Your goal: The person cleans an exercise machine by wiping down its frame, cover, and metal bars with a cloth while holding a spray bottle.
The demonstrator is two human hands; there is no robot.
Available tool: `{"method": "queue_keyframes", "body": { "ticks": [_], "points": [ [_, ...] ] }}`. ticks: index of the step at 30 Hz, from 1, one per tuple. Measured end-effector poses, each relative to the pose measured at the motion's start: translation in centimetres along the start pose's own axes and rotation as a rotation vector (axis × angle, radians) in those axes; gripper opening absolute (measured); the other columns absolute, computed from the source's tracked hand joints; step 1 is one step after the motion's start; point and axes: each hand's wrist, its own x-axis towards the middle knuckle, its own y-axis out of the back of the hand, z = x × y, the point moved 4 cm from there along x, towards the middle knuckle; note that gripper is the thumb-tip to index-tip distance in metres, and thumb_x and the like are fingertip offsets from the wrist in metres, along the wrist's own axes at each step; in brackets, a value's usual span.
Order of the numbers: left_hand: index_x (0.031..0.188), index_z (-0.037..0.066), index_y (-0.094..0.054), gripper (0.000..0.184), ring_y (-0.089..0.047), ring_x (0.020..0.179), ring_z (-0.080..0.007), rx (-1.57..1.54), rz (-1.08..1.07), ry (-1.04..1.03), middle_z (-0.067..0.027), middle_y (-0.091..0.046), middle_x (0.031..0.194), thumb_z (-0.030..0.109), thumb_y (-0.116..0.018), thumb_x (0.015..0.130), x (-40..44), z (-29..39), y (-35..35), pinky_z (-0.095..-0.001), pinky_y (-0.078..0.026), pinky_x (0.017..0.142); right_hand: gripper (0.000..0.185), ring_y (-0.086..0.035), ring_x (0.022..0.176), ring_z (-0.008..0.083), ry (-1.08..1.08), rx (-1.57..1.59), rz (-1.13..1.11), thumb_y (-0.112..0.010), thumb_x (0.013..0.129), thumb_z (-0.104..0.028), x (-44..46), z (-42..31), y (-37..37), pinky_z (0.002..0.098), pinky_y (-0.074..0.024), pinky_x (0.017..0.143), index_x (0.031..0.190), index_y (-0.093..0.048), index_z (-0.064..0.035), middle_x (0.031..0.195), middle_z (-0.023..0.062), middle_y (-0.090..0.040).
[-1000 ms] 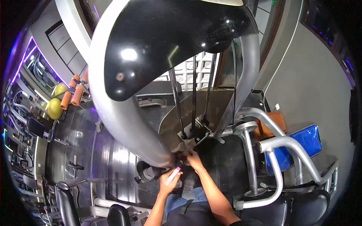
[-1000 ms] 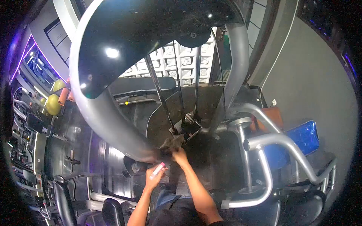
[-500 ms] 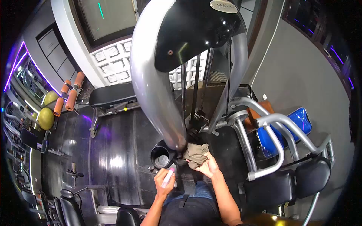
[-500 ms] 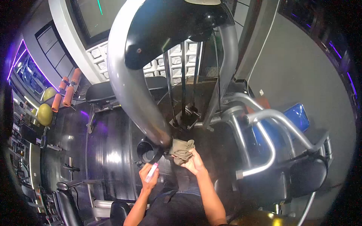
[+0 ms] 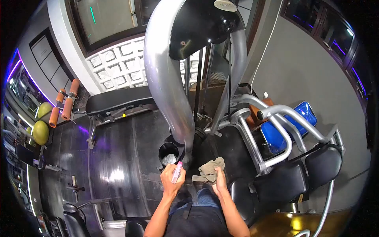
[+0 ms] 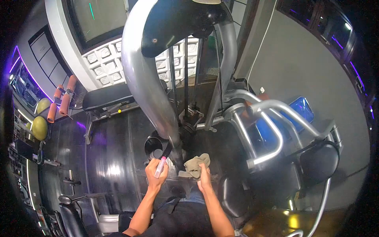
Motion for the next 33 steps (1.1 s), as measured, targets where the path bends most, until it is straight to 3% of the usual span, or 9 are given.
{"method": "queue_keyframes", "body": {
  "ticks": [4, 9, 12, 13, 18, 20, 22, 30, 33],
  "points": [
    [0.074, 0.002, -0.06, 0.01, -0.058, 0.059, -0.0325, -0.03, 0.034, -0.004, -0.0143, -0.057, 0.07, 0.006, -0.069, 0.074, 0.0, 0.4, 0.5, -0.0376, -0.045, 0.055, 0.044, -0.058, 0.114, 0.019, 0.319, -0.185, 0.016, -0.058, 0.09, -0.006, 0.9, 0.1, -2.6, 0.0327, -0.0463, 0.097, 0.132, -0.047, -0.0008, 0.125, 0.0099, -0.058],
    [0.083, -0.003, -0.064, 0.007, -0.062, 0.072, -0.0287, -0.074, 0.089, -0.01, -0.0158, -0.062, 0.083, 0.0, -0.065, 0.077, -0.1, -1.0, 2.2, -0.0348, -0.049, 0.065, 0.038, -0.057, 0.108, 0.0187, 0.714, -0.59, -0.006, -0.064, 0.086, -0.007, 3.1, 2.0, -8.5, 0.0313, -0.0437, 0.097, 0.121, -0.052, -0.0001, 0.117, 0.0092, -0.058],
    [0.088, -0.003, -0.066, 0.01, -0.064, 0.077, -0.0254, -0.081, 0.124, -0.012, -0.016, -0.066, 0.093, 0.0, -0.064, 0.08, -0.3, -2.4, 2.6, -0.0326, -0.05, 0.066, 0.032, -0.054, 0.11, 0.0247, 0.961, -0.744, -0.017, -0.064, 0.086, -0.008, 2.1, 2.0, -13.1, 0.0348, -0.0416, 0.097, 0.115, -0.052, -0.0014, 0.114, 0.0134, -0.053],
    [0.093, -0.004, -0.068, 0.013, -0.064, 0.078, -0.0201, -0.162, 0.091, 0.114, -0.0143, -0.067, 0.094, 0.001, -0.065, 0.082, -0.3, -2.3, 2.6, -0.0308, -0.05, 0.067, 0.033, -0.053, 0.109, 0.0356, 1.074, -0.775, -0.027, -0.064, 0.083, -0.005, 2.3, 2.7, -12.8, 0.042, -0.0414, 0.096, 0.114, -0.054, -0.0023, 0.115, 0.0185, -0.051],
    [0.097, -0.004, -0.069, 0.016, -0.061, 0.062, -0.0122, -0.236, 0.083, 0.369, -0.0091, -0.067, 0.087, 0.002, -0.066, 0.083, -1.8, -4.4, 1.9, -0.0261, -0.048, 0.055, 0.028, -0.055, 0.108, 0.0336, 1.034, -0.629, -0.045, -0.061, 0.088, -0.009, 4.7, 5.8, -10.3, 0.0427, -0.0427, 0.094, 0.114, -0.056, 0.0003, 0.114, 0.0179, -0.056],
    [0.097, -0.004, -0.07, 0.015, -0.059, 0.055, -0.0108, -0.315, 0.066, 0.446, -0.0079, -0.067, 0.087, 0.004, -0.065, 0.084, -1.8, -4.0, 2.1, -0.0247, -0.046, 0.049, 0.019, -0.059, 0.096, 0.0249, 0.603, -0.483, -0.042, -0.058, 0.093, -0.011, 5.8, 7.3, -8.7, 0.0362, -0.0466, 0.086, 0.109, -0.056, -0.0004, 0.106, 0.0114, -0.058],
    [0.097, -0.005, -0.069, 0.016, -0.058, 0.053, -0.0109, -0.31, 0.065, 0.454, -0.0077, -0.067, 0.088, 0.005, -0.063, 0.086, -1.7, -4.9, 2.0, -0.0249, -0.046, 0.047, 0.031, -0.06, 0.1, 0.0235, 0.481, -0.669, 0.094, -0.061, 0.091, -0.017, 7.3, 9.6, -5.9, 0.0354, -0.0465, 0.088, 0.115, -0.055, 0.0027, 0.113, 0.0118, -0.062],
    [0.093, -0.003, -0.071, 0.017, -0.06, 0.054, -0.011, -0.425, -0.067, 0.635, -0.0071, -0.069, 0.082, 0.011, -0.062, 0.087, 0.0, -5.1, 2.9, -0.0248, -0.05, 0.049, 0.04, -0.061, 0.106, 0.0293, 0.416, -0.72, 0.112, -0.063, 0.085, -0.013, 6.6, 5.0, -7.9, 0.0363, -0.0446, 0.094, 0.118, -0.055, 0.0066, 0.114, 0.018, -0.063],
    [0.098, -0.004, -0.069, 0.022, -0.062, 0.056, -0.0118, -0.443, -0.144, 0.654, -0.0094, -0.071, 0.083, 0.015, -0.064, 0.088, 0.8, -5.7, 4.5, -0.0249, -0.05, 0.049, 0.041, -0.064, 0.1, 0.0297, 0.709, -0.76, -0.029, -0.066, 0.081, -0.011, 5.4, 1.7, -10.6, 0.0371, -0.0482, 0.089, 0.118, -0.056, 0.0045, 0.107, 0.0174, -0.066]
  ]
}}
